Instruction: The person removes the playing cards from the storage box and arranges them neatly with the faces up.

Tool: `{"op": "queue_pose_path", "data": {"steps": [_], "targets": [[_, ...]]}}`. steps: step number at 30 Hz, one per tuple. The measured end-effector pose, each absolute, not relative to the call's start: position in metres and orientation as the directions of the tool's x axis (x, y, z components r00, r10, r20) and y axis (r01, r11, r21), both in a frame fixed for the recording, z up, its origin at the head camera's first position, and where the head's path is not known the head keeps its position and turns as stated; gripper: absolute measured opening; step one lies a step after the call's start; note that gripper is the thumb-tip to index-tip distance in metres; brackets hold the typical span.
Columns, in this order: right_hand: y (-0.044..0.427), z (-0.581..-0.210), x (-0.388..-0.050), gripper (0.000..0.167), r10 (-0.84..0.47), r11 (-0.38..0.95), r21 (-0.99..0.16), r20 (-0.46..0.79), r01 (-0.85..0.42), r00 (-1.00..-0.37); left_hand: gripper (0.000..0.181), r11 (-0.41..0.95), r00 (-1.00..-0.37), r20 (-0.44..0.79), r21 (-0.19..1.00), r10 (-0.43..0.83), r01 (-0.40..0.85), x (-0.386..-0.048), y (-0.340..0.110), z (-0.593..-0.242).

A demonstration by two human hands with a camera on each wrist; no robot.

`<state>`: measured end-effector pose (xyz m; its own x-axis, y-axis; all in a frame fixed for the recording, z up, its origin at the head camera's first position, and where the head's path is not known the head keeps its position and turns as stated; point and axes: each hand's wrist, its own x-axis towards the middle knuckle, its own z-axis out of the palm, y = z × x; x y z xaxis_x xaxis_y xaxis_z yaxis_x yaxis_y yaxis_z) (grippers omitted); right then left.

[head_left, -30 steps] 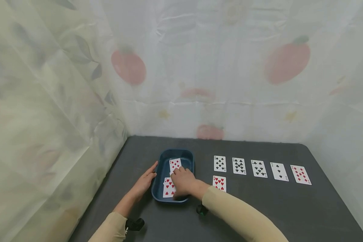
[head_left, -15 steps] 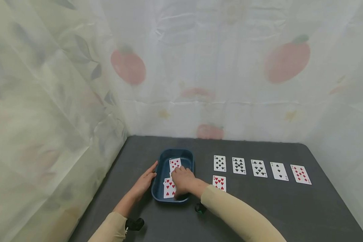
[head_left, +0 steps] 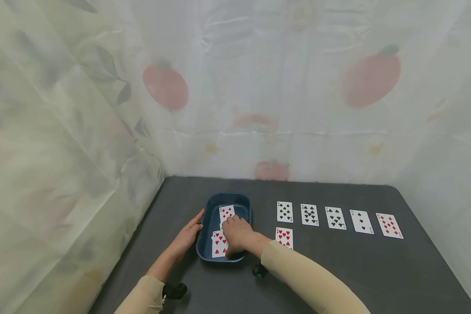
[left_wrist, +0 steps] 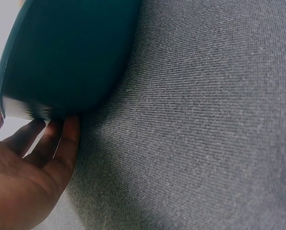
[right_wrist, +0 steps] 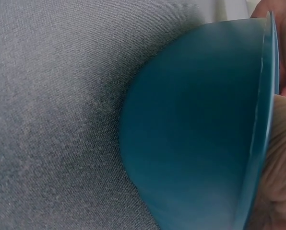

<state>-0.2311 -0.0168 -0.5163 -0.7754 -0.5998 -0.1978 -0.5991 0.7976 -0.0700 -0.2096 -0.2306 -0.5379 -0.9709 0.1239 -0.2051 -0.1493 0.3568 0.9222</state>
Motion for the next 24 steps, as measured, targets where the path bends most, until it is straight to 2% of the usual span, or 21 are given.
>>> {"op": "queue_pose_path", "data": {"steps": [8,14,24], "targets": [[-0.015,-0.52,-0.231,0.083,-0.654,0.756,-0.079,-0.129,-0.65,-0.745,0.056,0.355,-0.97,-0.209,0.923,0.128,-0.151,-0.209,-0.232,-0.537],[-0.003,-0.514,-0.232,0.086,-0.692,0.721,-0.105,-0.046,-0.685,-0.721,0.056,0.373,-0.967,-0.223,0.913,0.12,-0.165,-0.211,-0.232,-0.54],[0.04,-0.489,-0.24,0.086,-0.667,0.718,-0.202,0.073,-0.666,-0.742,0.057,0.376,-0.97,-0.222,0.911,0.1,-0.169,-0.213,-0.229,-0.539]]}}
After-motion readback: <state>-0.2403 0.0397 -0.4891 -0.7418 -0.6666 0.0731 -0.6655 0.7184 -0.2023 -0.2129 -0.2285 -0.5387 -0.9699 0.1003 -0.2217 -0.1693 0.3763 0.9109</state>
